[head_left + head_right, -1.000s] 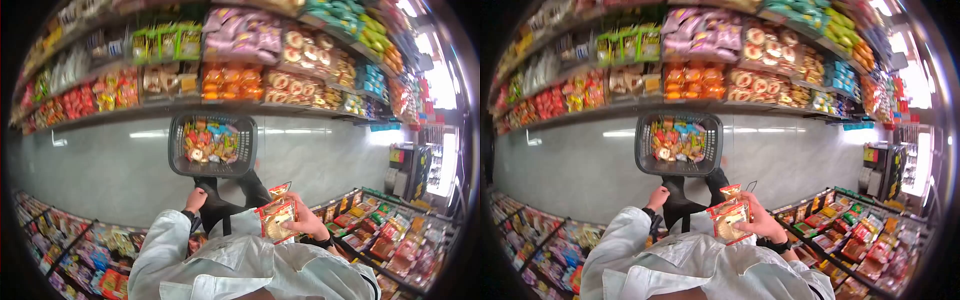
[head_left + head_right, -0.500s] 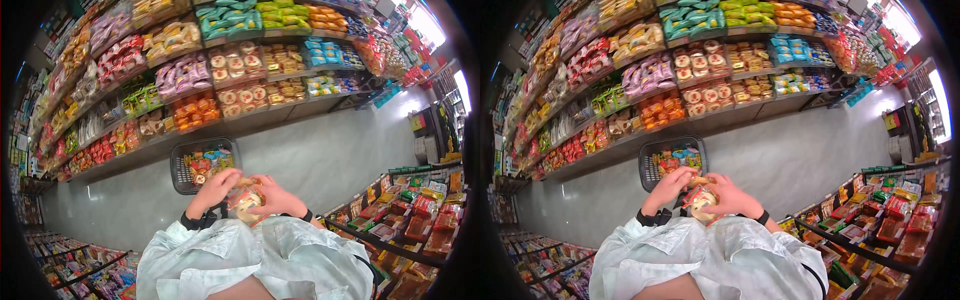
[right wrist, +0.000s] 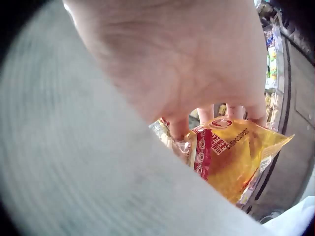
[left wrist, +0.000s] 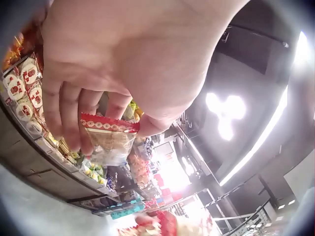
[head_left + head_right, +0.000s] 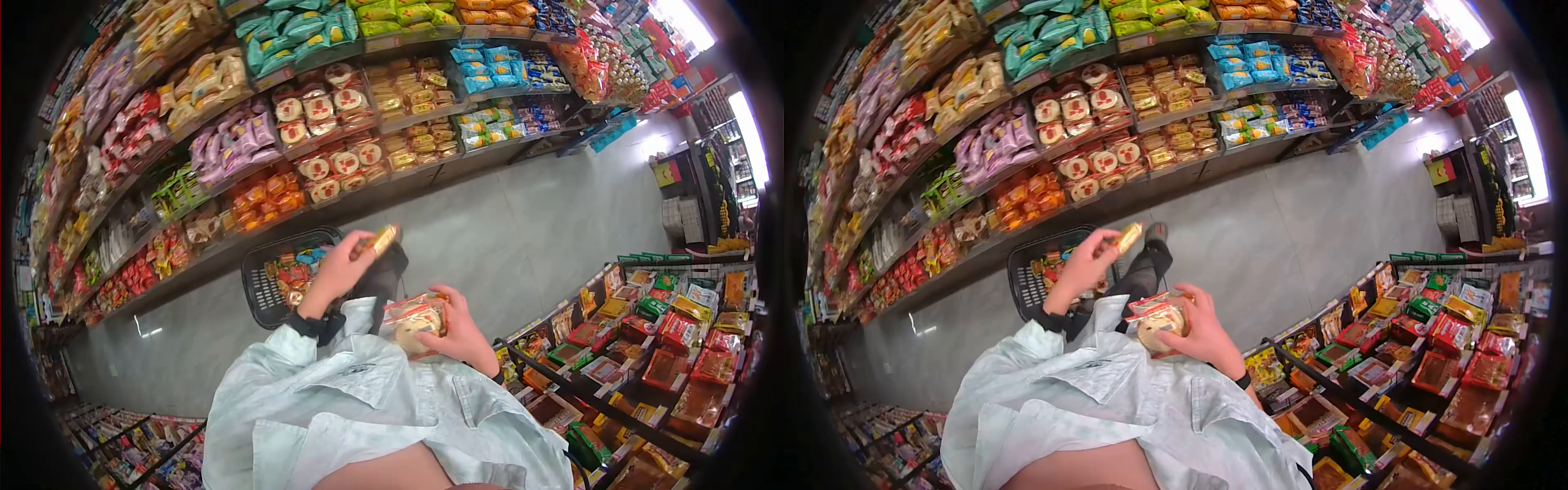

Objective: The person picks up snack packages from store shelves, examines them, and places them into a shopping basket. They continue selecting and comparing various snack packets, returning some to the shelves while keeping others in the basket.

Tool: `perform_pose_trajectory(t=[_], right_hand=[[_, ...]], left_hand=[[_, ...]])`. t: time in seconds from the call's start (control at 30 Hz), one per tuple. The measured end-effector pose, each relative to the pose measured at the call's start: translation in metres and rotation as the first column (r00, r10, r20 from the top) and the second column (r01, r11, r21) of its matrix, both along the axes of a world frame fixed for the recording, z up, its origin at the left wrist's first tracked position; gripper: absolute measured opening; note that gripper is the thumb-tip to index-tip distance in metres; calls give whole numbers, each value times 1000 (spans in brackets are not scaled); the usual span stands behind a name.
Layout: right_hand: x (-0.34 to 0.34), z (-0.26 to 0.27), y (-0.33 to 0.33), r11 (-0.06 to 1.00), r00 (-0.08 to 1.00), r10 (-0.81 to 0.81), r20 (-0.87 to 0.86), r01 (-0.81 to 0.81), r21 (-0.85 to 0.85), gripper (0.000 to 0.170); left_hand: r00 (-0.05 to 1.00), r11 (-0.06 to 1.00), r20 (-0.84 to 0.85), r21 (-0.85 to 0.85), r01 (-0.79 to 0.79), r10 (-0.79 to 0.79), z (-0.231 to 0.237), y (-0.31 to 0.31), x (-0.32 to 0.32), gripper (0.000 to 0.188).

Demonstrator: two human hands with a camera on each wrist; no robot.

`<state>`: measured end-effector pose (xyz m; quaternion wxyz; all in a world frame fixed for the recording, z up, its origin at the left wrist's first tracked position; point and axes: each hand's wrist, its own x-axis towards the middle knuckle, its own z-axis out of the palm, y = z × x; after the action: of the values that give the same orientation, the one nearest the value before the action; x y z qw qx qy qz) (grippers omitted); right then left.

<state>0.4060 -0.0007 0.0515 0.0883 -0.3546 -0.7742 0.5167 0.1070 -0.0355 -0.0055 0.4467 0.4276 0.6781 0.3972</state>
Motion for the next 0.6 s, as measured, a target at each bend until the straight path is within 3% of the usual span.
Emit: perform_pose_trajectory(t=[0.1,0.17,0.2,0.3,0.43,0.5,0.53,0.6], right_hand=[[4,-5,41,984,987,-161,28,163,-70,58],[-1,-14,72,961,966,-259,14,259,-99,62],[-6,-15,88,944,950,-311,13,310,-116,65],[-42,14,141,791,858,-511,-57,443,-423,80],[-73,20,195,841,872,-483,-77,437,-320,73],[-86,28,215,791,841,-541,-23,499,-353,75],[-98,32,234,763,821,-571,3,532,-367,76],[-106,31,252,770,821,-571,2,536,-346,73]], left_hand=[[993,998,-108,41,-47,51,0,81,-24,41],[945,945,-303,327,-18,123,-18,145,-45,46],[874,946,-474,317,59,104,-19,178,-60,48],[751,915,-646,371,158,132,-39,273,-99,51],[631,899,-774,315,305,57,-48,369,-142,53],[551,877,-834,238,418,-36,-58,392,-153,55],[421,832,-896,122,541,-143,-73,406,-160,46],[286,787,-900,-93,610,-329,-91,407,-167,35]])
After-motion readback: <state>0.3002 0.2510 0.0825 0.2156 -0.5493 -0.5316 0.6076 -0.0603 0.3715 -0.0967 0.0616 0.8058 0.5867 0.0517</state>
